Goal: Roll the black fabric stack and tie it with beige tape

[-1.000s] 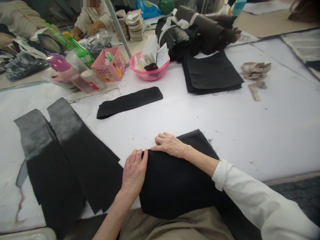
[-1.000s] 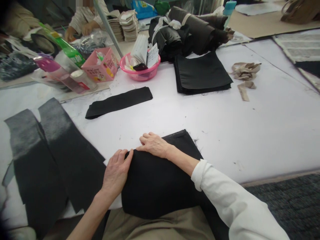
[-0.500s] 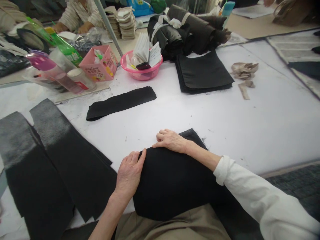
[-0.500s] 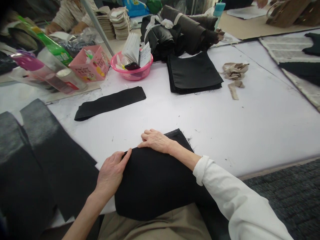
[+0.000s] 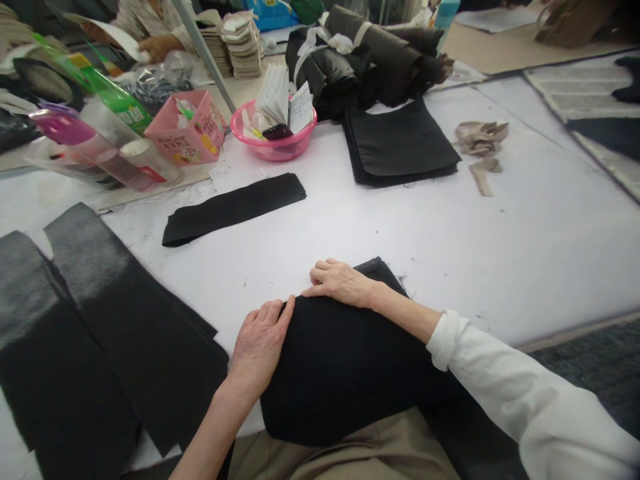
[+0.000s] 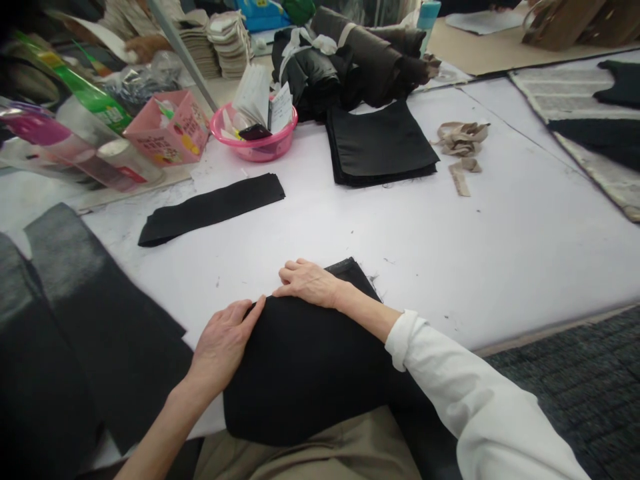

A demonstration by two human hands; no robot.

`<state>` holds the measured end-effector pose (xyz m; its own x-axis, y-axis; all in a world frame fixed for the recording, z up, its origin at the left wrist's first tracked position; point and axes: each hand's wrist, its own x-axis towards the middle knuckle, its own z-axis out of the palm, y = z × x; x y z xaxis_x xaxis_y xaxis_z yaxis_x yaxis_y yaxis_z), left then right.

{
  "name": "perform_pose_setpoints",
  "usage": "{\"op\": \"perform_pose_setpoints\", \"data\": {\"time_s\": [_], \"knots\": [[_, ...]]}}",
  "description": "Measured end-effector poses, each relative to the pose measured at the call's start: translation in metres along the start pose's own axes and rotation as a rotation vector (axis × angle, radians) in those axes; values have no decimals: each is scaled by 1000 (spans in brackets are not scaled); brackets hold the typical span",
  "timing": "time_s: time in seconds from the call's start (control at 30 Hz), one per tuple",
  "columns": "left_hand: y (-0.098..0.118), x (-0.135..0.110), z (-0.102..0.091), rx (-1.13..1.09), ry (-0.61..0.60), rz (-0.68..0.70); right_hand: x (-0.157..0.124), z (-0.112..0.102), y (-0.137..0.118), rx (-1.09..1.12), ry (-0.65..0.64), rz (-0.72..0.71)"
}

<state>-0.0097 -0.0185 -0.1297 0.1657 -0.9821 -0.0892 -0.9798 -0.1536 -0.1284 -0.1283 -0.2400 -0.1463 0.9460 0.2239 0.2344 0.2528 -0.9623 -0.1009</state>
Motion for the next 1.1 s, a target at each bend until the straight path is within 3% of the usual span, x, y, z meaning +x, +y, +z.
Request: {"op": "perform_pose_setpoints", "data": {"time_s": [0.37,0.7,1.1], "knots": [[9,14,2,-21,68,29,-13,-7,10,-3,-10,6],[11,21,-9,-29,5,61,-20,-14,13,25,-43,25],[13,24,3,-71,49,-11,-23,-12,13,120,-13,116]]}}
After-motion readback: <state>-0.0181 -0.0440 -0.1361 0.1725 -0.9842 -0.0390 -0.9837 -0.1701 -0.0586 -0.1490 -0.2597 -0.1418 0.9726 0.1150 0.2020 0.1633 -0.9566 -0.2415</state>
